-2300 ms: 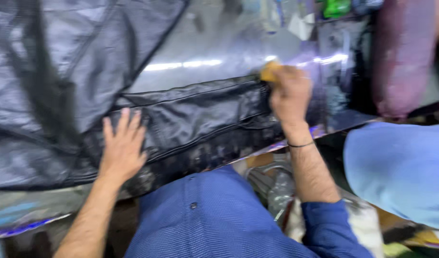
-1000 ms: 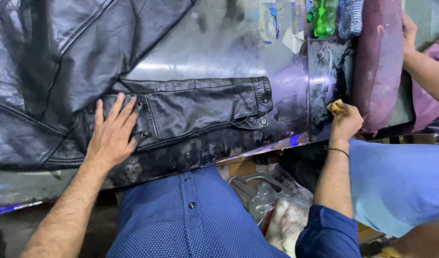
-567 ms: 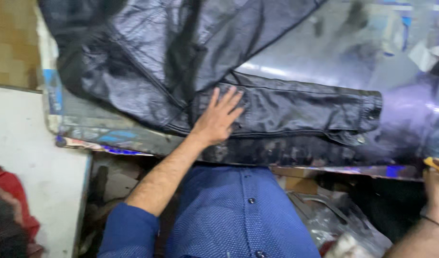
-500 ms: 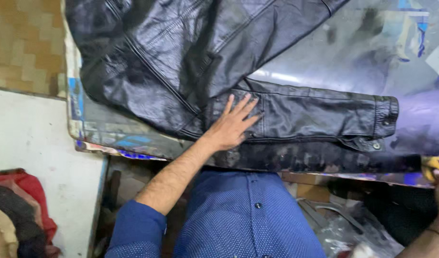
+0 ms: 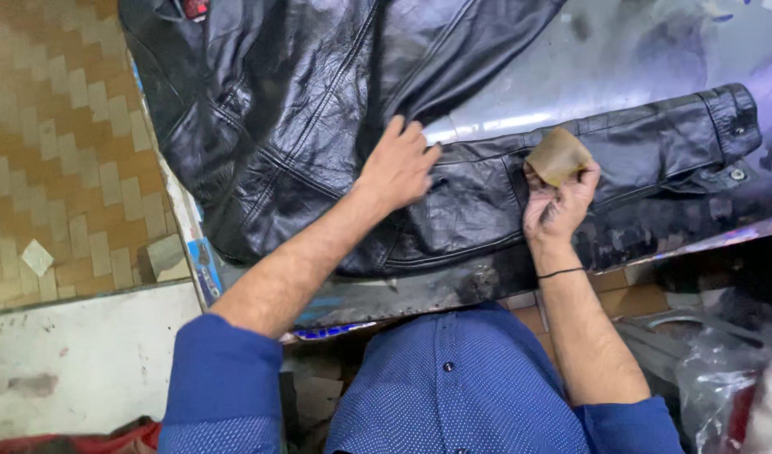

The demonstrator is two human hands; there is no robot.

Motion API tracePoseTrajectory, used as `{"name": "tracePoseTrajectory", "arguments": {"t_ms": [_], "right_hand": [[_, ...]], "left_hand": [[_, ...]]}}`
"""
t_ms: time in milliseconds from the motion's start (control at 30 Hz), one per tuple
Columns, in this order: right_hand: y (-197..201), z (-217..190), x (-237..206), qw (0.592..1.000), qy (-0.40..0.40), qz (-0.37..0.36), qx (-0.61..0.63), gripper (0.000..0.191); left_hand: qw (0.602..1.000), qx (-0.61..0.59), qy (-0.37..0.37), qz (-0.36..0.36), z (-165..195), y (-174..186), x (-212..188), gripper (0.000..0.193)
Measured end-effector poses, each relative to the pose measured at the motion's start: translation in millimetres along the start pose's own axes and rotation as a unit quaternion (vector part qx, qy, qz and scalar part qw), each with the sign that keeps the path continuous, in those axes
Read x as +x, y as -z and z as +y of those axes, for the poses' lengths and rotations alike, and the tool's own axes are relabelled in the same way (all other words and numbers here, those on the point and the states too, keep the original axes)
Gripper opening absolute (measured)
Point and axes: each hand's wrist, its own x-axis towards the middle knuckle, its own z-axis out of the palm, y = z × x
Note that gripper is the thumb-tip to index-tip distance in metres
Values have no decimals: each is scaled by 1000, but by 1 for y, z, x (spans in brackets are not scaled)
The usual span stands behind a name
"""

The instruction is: The person wipes a black leather jacket with a yellow sponge on a cluttered workbench. They repeatedly rub the sleeves, cuffs, and body panels, occasionally repositioning the jacket and applying liquid from a green bottle to the sponge before continuing to wipe.

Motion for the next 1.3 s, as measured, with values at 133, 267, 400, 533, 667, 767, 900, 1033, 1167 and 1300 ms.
{"name": "tracePoseTrajectory", "arguments": {"t_ms": [133, 267, 400, 533, 667, 767, 900, 1033, 1167, 1300], "right_hand": [[11, 6, 0, 999, 34, -18, 13, 56], [3, 6, -9, 999, 12, -1, 46, 62], [-27, -5, -38, 981, 70, -10, -183, 45], [-59, -16, -82, 824, 190, -22, -534, 31], [-68, -18, -84, 547, 291, -289, -729, 25], [-65, -12, -65, 490, 271, -80, -825, 20], [-69, 5, -51, 502, 313, -268, -760, 14], [-79, 12, -32, 558, 272, -187, -762, 26], [-99, 16, -37, 482, 340, -416, -692, 29], [-115, 11, -31, 543, 271, -300, -736, 10]], "left_hand": [[990, -49, 93, 97, -10, -7, -79, 78], [977, -117, 107, 140, -7, -27, -100, 76], [984, -67, 62, 156, -5, -35, -102, 56], [982, -108, 91, 122, -4, -36, -114, 56], [971, -108, 162, 135, 4, -43, -126, 69], [965, -98, 187, 153, 11, -49, -132, 71], [968, -113, 191, 113, 11, -51, -134, 72], [967, -126, 171, 137, 8, -53, -136, 65], [965, -125, 170, 159, 6, -58, -140, 55], [960, -129, 179, 173, 6, -63, -142, 52]]}}
